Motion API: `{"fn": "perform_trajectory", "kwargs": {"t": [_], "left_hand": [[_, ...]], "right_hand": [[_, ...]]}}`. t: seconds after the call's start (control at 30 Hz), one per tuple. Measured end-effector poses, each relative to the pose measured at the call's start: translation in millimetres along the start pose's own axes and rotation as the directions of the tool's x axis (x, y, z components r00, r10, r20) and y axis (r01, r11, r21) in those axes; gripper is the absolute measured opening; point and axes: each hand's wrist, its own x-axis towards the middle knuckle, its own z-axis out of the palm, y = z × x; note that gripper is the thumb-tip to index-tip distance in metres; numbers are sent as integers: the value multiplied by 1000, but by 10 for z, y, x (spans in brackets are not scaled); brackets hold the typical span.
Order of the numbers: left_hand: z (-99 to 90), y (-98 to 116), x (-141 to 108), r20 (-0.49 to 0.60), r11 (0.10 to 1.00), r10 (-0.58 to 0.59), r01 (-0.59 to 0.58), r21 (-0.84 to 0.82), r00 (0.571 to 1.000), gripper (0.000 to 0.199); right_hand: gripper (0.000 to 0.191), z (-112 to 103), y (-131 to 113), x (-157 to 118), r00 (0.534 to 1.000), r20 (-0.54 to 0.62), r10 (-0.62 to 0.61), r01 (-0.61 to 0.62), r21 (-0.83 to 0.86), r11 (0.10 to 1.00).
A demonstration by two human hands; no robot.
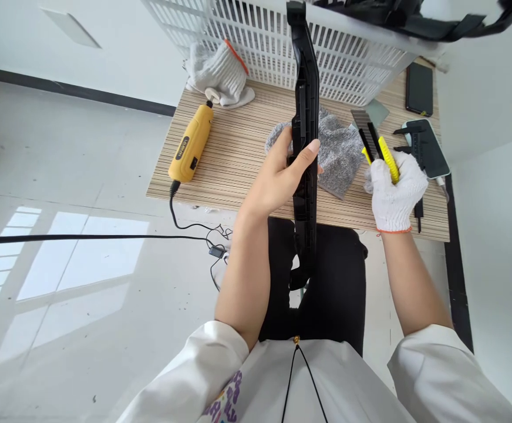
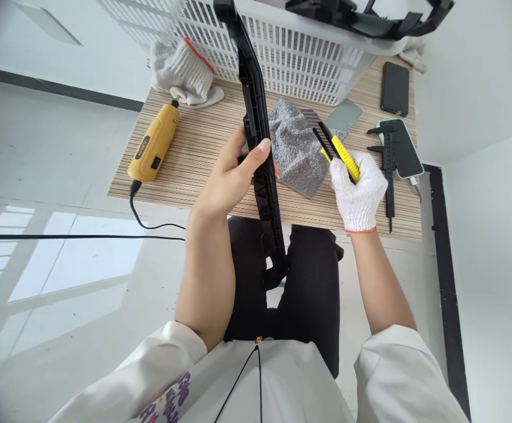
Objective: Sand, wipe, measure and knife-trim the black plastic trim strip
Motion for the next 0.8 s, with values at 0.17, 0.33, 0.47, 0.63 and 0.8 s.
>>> {"fn": "perform_trajectory", "kwargs": {"t": [0.17,0.33,0.47,0.63,0.8], "left_hand": [[123,25,51,44,999,16,-14,-44,999,16],[159,62,79,-4,998,31,-32,-59,999,18],[188,111,181,-32,993,103,-104,-57,994,18],[224,182,414,-97,983,174,-179,-42,980,24],[278,199,542,-130,981,175,-183,-58,976,33]], "right_hand": [[31,-302,5,-158,999,-25,25,-27,-61,998],[32,-689,7,-203,961,181,-209,235,-130,963],[31,-786,13,-69,869,286,-403,458,-160,875],[34,-781,-39,115,941,168,-295,322,-167,932],[35,-766,-215,406,926,169,-337,357,-104,928]]}}
